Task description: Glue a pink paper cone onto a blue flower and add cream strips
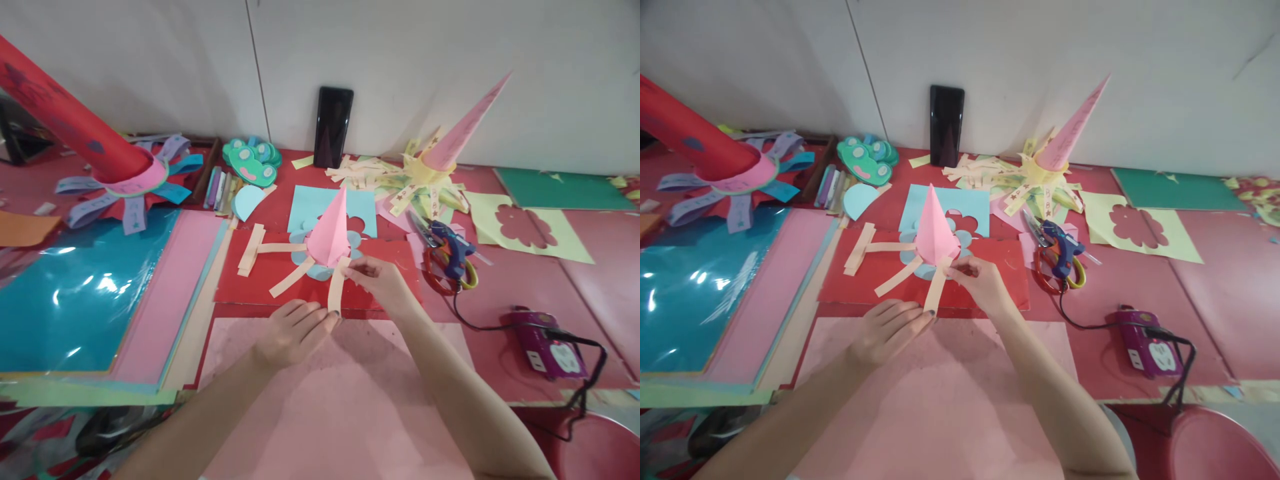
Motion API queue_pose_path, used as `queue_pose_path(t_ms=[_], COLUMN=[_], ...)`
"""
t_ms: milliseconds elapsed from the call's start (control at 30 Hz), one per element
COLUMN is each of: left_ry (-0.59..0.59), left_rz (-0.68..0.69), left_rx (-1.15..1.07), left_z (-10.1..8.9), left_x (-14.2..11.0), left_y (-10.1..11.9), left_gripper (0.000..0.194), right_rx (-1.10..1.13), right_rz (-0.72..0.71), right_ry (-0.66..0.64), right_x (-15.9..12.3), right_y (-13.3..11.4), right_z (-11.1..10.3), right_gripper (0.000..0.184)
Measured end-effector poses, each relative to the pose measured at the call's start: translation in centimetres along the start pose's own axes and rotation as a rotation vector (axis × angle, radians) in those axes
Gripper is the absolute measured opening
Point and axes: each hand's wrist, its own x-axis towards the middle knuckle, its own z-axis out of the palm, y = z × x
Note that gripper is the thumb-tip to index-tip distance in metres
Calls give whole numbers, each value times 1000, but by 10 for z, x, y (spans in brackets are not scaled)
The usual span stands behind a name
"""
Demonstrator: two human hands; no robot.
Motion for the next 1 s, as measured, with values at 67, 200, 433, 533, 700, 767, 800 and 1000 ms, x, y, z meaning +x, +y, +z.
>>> queue_pose_path(t_ms=[67,200,433,533,700,767,800,1000], left_ry=[-19,-50,-140,-149,-187,-192,-193,-209], left_rz=[4,-26,-5,2,-4,-9,-14,-31], left_rx=[-5,7,3,-20,-14,-9,-9,-41], left_z=[1,3,11,16,19,20,20,23], left_x=[1,1,1,0,-2,-2,-2,-3], left_y=[0,-1,1,3,3,3,3,0], left_gripper=[14,9,11,16,18,20,21,25], right_rx=[0,-82,-232,-250,-282,-308,-322,-363], right_rz=[-10,-62,-162,-179,-183,-194,-202,-218], right_ry=[17,72,100,99,117,125,128,134], right_x=[3,5,5,5,6,6,6,5], right_y=[1,5,13,15,17,18,19,20], right_z=[2,5,12,14,16,16,17,19], right_gripper=[20,16,9,8,7,7,7,7])
